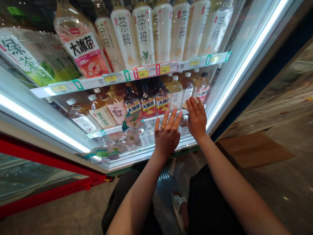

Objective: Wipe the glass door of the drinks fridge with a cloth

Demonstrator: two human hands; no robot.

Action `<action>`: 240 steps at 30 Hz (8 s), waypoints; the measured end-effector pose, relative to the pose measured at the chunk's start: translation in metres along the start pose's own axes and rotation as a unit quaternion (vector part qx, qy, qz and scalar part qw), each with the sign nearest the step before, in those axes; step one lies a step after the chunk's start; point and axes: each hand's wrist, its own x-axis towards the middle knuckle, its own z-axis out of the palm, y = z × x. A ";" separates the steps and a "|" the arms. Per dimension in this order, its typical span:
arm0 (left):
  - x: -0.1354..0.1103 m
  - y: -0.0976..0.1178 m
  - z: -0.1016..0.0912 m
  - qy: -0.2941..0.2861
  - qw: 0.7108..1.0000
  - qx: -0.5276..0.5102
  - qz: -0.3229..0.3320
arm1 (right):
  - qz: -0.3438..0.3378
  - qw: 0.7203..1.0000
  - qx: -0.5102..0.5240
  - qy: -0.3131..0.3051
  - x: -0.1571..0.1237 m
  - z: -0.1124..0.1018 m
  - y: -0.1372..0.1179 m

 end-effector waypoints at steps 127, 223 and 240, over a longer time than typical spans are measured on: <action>0.017 0.035 0.033 -0.012 0.999 -0.053 -0.004 | 0.129 0.991 -0.015 0.010 -0.012 -0.005 0.056; 0.013 0.042 0.033 -0.080 0.994 -0.061 0.037 | 0.305 0.945 0.047 0.107 0.000 -0.024 0.177; 0.015 0.045 0.034 -0.079 0.994 -0.061 0.046 | 0.279 0.956 0.059 0.066 -0.008 -0.023 0.150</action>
